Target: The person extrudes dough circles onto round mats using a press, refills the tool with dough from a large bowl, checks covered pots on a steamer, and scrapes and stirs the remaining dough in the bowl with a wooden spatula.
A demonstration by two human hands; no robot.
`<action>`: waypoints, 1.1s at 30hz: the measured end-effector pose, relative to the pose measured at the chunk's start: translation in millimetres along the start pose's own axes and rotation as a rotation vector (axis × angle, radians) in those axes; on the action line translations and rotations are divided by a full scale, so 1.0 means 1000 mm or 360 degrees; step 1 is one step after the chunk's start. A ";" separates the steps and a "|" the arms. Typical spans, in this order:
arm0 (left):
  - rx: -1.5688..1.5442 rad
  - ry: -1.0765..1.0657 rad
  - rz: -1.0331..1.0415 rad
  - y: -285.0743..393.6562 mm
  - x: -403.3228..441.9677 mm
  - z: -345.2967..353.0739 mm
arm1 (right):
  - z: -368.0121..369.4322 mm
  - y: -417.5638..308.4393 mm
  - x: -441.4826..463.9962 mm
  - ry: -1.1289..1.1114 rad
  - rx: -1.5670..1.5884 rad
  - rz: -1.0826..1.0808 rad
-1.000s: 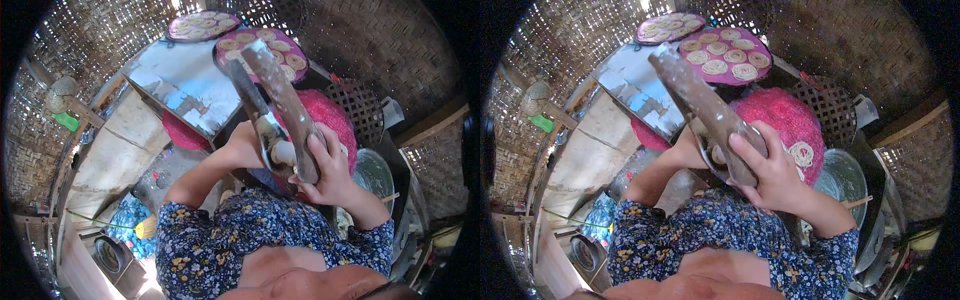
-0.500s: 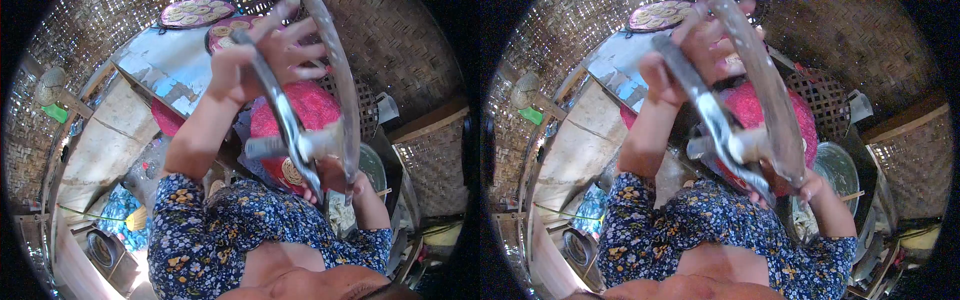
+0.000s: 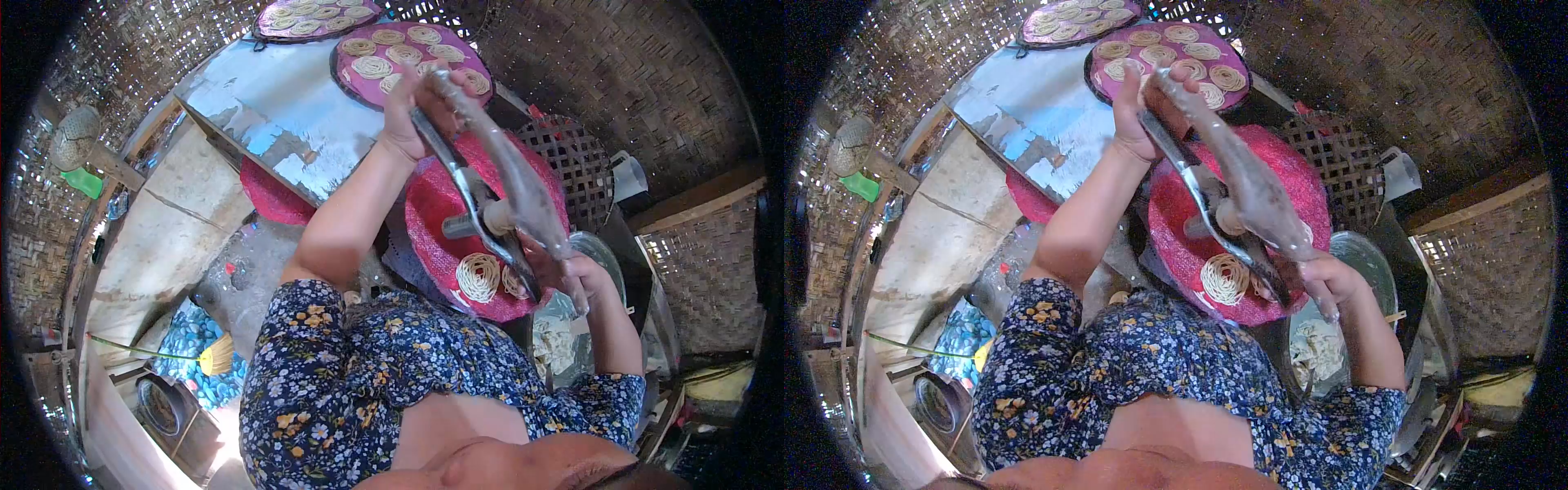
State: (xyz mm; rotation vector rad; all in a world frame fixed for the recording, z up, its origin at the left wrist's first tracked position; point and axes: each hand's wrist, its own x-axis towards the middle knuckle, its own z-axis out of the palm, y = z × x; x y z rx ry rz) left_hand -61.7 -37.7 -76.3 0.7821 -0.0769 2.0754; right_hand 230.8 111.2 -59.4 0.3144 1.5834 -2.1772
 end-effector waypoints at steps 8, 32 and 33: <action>-0.0084 0.0277 0.0138 -0.008 -0.028 -0.002 | 0.030 -0.019 -0.013 0.0394 -0.0444 0.0135; 0.0183 -0.0400 0.0283 0.016 -0.002 0.082 | 0.054 -0.064 -0.034 0.0516 -0.1277 -0.0295; 0.0286 -0.0338 0.0319 0.020 -0.004 0.089 | 0.054 -0.063 -0.032 0.0486 -0.1244 -0.0294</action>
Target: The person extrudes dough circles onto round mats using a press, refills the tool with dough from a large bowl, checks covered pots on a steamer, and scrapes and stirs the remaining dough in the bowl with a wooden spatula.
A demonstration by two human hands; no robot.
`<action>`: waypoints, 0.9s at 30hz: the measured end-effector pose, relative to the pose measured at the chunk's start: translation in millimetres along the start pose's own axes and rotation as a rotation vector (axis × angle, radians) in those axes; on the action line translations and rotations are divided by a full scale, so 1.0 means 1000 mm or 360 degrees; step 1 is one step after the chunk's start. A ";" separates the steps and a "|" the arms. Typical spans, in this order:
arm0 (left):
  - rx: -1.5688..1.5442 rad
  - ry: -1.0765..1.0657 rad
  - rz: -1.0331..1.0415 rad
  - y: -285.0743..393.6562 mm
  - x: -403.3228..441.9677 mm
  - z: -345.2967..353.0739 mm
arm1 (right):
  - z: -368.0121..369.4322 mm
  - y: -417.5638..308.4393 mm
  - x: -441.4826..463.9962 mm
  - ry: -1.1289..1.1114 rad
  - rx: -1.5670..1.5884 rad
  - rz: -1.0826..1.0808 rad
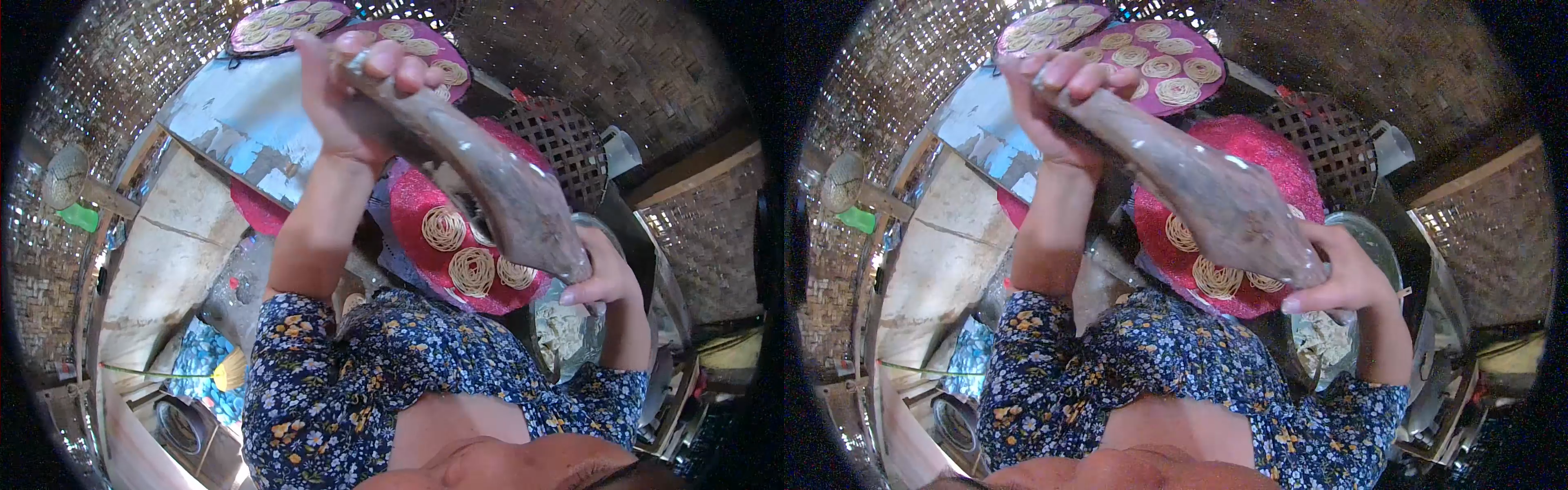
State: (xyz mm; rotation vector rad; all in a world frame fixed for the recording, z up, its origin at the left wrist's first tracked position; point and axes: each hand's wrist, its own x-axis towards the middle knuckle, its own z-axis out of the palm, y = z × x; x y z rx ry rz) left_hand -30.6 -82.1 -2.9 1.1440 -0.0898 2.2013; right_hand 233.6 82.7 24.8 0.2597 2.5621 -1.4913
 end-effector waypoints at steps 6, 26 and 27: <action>0.0083 0.0073 -0.0115 0.001 -0.020 0.014 | 0.006 0.017 -0.004 -0.0210 0.0112 -0.0043; 0.1157 0.0066 -0.1651 -0.114 -0.135 -0.121 | 0.000 0.041 -0.019 -0.0049 -0.0138 0.0017; 0.1137 0.0150 -0.1636 -0.110 -0.135 -0.118 | 0.000 0.043 -0.019 -0.0031 -0.0123 0.0007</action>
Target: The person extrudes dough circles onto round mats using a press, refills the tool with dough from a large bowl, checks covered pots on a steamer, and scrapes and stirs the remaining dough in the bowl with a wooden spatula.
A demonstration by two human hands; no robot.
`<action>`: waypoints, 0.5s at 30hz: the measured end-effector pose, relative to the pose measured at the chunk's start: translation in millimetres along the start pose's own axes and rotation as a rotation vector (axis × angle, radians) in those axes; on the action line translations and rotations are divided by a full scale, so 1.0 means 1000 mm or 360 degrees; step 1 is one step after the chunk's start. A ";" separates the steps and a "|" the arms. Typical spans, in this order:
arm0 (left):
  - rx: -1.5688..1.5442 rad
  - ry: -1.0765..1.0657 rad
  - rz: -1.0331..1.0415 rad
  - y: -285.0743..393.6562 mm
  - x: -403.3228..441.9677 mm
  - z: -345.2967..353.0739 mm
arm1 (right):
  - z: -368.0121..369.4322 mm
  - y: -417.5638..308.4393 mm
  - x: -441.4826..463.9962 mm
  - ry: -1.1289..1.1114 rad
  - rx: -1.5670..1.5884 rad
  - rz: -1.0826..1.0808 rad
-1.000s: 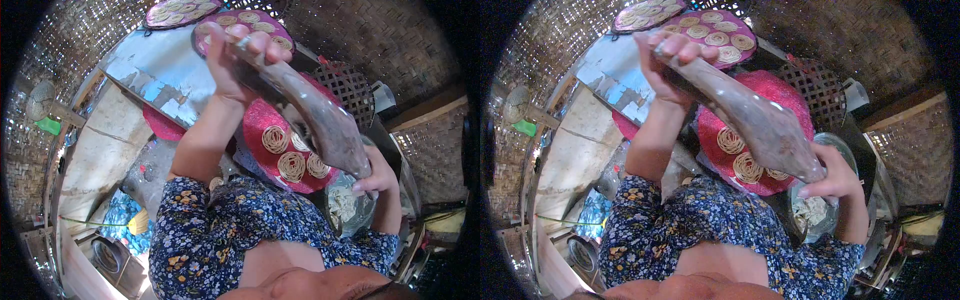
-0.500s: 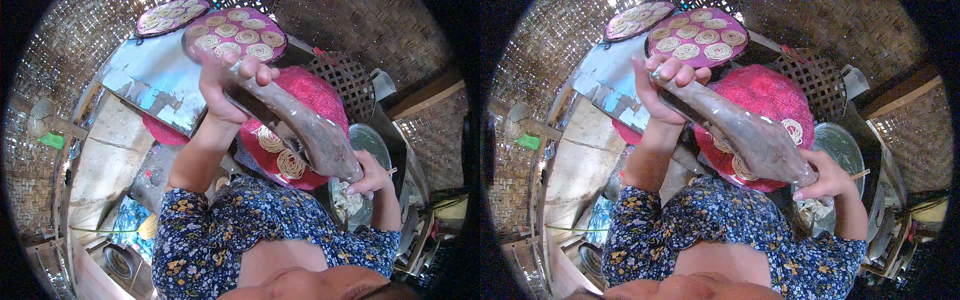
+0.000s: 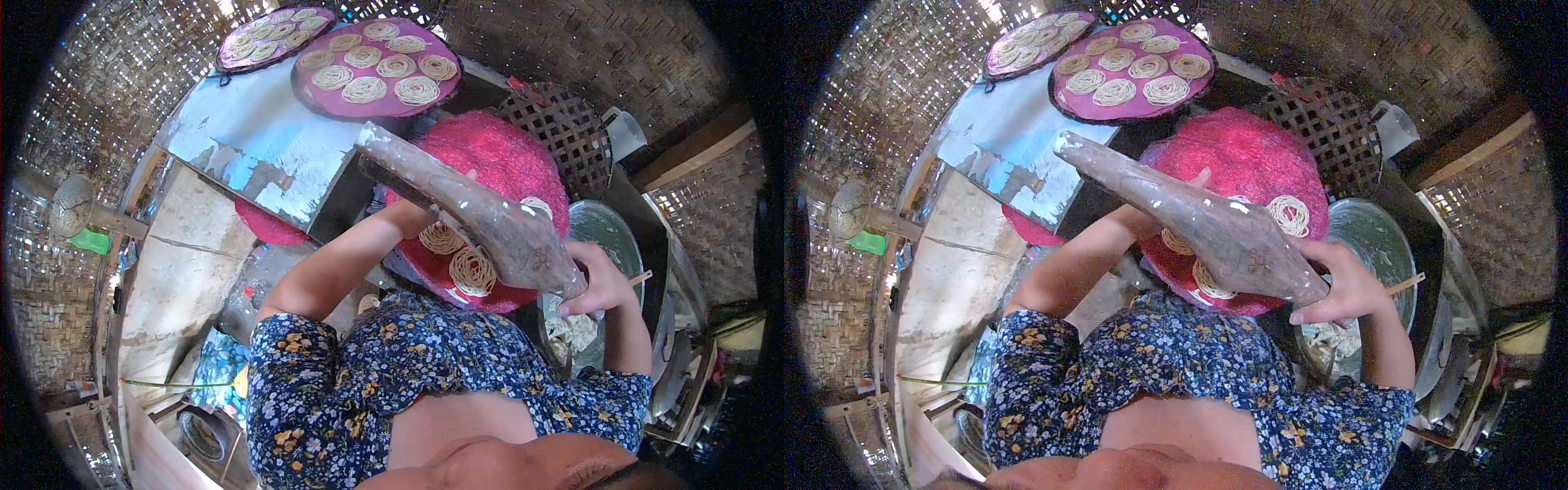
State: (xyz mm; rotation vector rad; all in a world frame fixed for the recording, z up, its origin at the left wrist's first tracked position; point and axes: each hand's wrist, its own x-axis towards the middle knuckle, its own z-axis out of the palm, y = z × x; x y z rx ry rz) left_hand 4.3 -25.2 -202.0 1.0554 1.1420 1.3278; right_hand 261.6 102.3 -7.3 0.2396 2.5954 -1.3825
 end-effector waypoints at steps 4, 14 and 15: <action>0.0089 0.0158 -0.0153 0.074 -0.025 0.037 | 0.001 0.016 0.000 0.0038 0.0120 -0.0034; 0.1518 0.0239 -0.0093 0.045 -0.017 0.026 | 0.002 0.028 -0.005 0.0344 0.0511 0.0099; 0.1905 0.0289 -0.0079 0.056 -0.022 0.029 | 0.005 0.032 -0.005 0.0391 0.0565 0.0071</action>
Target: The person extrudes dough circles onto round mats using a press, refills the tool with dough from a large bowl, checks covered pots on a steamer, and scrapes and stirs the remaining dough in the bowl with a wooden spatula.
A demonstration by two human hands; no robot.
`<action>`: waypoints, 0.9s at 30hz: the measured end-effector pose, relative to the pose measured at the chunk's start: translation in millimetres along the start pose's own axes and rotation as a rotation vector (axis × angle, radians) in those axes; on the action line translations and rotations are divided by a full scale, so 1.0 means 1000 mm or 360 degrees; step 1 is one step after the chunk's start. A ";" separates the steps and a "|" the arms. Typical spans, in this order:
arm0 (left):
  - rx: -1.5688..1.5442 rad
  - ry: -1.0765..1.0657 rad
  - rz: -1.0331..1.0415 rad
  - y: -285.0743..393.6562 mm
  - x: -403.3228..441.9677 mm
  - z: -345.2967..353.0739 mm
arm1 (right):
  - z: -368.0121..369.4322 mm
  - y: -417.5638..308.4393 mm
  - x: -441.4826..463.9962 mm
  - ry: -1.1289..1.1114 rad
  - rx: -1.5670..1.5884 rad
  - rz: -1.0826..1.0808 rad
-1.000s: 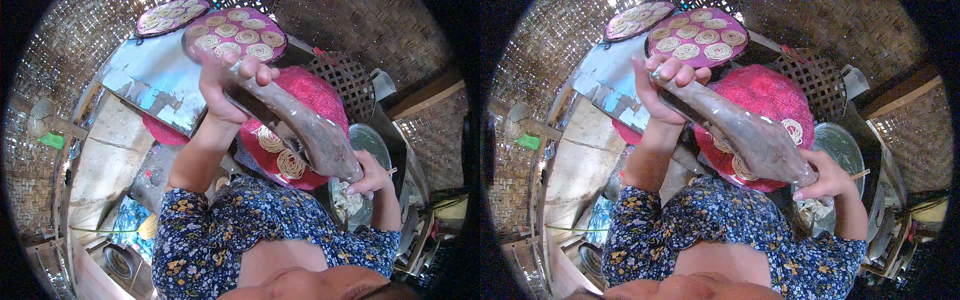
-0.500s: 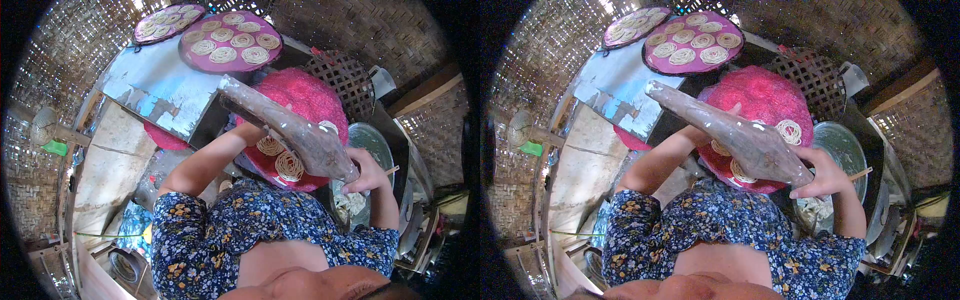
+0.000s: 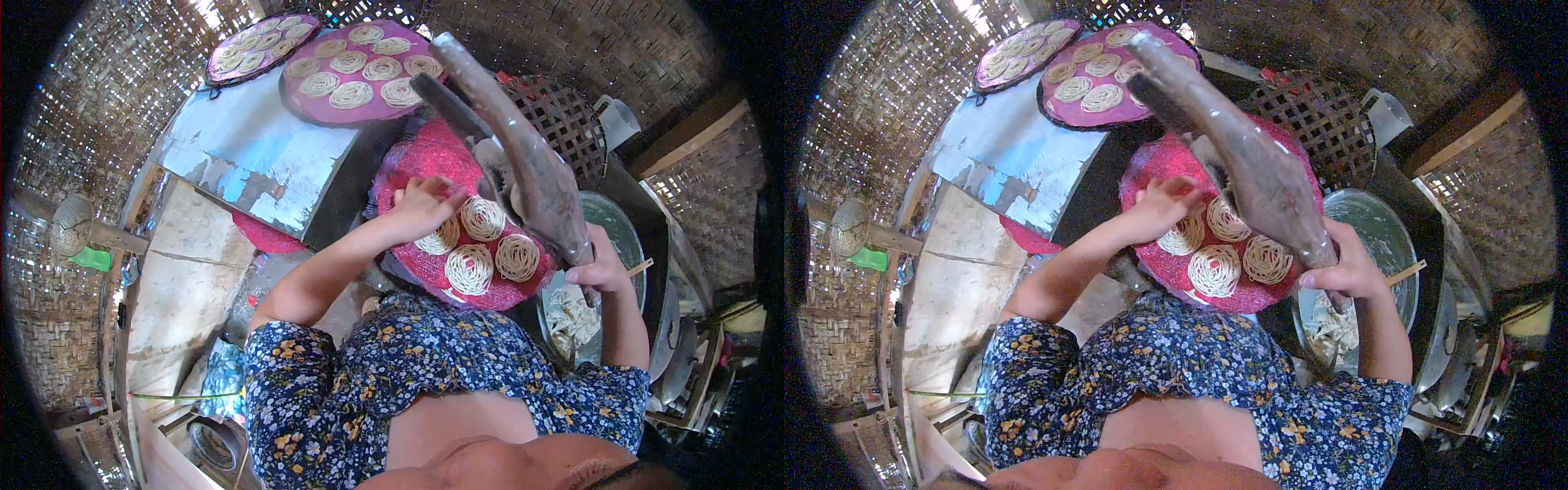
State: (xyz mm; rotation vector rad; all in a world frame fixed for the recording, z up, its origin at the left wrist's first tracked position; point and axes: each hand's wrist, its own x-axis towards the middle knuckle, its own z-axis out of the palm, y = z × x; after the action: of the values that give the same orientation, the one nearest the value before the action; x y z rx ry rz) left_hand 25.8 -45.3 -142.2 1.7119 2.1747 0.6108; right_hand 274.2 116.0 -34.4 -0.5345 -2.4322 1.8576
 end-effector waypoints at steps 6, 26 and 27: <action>0.0538 0.0334 0.0411 -0.013 -0.025 -0.022 | 0.004 -0.008 -0.001 0.0055 0.0236 0.0033; -0.3315 0.0588 0.1039 -0.071 0.073 -0.137 | 0.008 -0.004 0.111 -0.0598 0.0385 0.0253; -0.3351 0.0706 0.0927 -0.075 0.073 -0.132 | 0.010 0.001 0.120 -0.0597 0.0323 0.0274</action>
State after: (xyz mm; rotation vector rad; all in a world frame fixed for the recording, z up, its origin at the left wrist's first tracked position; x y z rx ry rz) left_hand -119.1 -7.7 -64.4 0.6944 0.1036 2.2369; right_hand 159.6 141.5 -59.2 -0.4268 -2.4272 2.4396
